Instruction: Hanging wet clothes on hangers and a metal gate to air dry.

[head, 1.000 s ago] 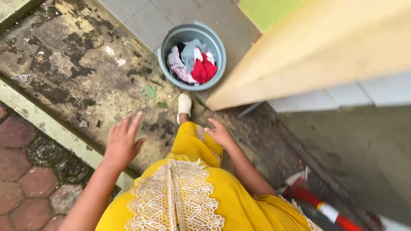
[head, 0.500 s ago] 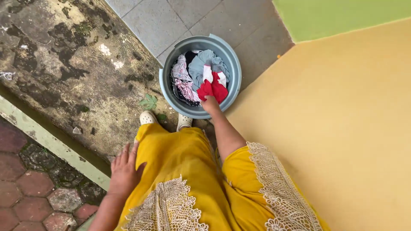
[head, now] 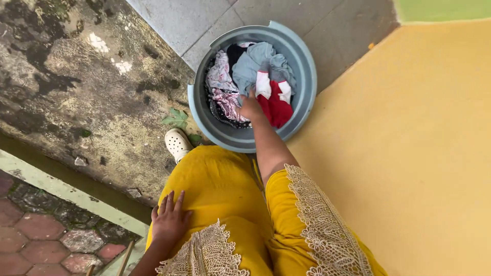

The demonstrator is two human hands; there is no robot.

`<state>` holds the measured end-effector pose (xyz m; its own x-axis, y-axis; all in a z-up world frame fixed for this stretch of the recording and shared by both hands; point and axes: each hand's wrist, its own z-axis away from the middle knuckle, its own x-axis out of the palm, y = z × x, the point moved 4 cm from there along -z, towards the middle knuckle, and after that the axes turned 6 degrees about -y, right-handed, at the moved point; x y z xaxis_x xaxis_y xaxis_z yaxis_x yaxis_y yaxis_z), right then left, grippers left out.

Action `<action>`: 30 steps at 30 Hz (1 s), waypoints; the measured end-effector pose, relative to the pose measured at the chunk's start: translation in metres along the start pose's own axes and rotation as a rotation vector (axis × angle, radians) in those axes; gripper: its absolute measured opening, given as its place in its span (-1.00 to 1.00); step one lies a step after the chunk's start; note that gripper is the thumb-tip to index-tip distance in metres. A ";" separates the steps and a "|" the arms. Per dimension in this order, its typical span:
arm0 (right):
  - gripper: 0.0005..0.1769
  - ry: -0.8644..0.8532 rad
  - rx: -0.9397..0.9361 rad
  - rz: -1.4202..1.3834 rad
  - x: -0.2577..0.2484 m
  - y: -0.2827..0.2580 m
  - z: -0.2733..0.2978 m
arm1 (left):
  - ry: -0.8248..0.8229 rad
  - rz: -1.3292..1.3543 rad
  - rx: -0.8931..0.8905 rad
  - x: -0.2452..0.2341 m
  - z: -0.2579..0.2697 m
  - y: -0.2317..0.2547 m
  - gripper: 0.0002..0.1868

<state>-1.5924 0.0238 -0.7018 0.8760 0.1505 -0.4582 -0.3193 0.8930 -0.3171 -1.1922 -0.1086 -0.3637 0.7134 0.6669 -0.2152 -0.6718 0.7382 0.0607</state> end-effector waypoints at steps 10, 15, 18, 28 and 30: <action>-0.33 -0.047 0.217 0.146 0.002 0.018 -0.092 | -0.003 -0.039 -0.045 -0.040 -0.015 -0.014 -0.05; -0.37 0.108 0.160 0.188 0.045 0.073 -0.123 | 0.024 -0.049 -0.058 -0.046 -0.022 -0.021 -0.06; -0.62 0.090 0.070 -0.305 0.045 0.053 -0.061 | -0.035 -0.052 -0.066 -0.044 -0.021 -0.018 -0.07; -0.64 -0.203 -0.381 -2.052 -0.086 -0.143 0.331 | 0.201 0.603 0.199 -0.030 -0.030 -0.008 0.07; -0.63 -0.308 -0.479 -2.064 -0.111 -0.175 0.392 | 0.296 0.825 0.294 -0.060 -0.031 0.006 0.15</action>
<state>-1.4921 0.0167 -0.2702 0.0016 -0.5578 0.8300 0.9255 -0.3136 -0.2125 -1.2452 -0.1472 -0.3804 -0.0762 0.9697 -0.2319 -0.8379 0.0638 0.5421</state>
